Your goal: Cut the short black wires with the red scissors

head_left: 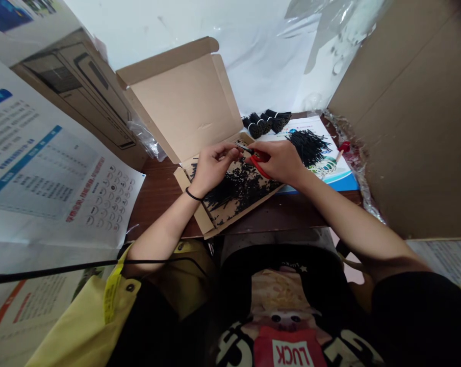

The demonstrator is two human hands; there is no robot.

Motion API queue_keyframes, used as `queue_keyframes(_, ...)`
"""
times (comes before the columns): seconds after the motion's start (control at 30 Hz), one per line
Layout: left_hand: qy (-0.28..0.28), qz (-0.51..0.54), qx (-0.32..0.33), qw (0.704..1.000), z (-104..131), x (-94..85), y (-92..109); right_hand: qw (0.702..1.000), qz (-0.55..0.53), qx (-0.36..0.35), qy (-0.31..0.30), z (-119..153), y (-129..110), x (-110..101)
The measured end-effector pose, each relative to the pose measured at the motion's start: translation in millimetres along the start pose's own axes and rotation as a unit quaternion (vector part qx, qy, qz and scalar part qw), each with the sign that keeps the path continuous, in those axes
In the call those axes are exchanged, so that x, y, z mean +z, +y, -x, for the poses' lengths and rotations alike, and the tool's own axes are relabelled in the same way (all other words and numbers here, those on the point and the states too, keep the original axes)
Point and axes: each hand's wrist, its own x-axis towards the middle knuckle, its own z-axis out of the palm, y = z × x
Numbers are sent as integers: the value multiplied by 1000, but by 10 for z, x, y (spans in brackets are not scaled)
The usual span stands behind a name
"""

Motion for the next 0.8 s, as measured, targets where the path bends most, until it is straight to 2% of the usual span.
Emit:
queue_keyframes(0.6, 16, -58, 5, 998, 28, 35, 17, 998, 67, -3, -14, 32, 10, 7)
queue_keyframes(0.8, 11, -29, 1, 1000, 31, 72, -25, 996, 90, 21, -6, 18, 9, -2)
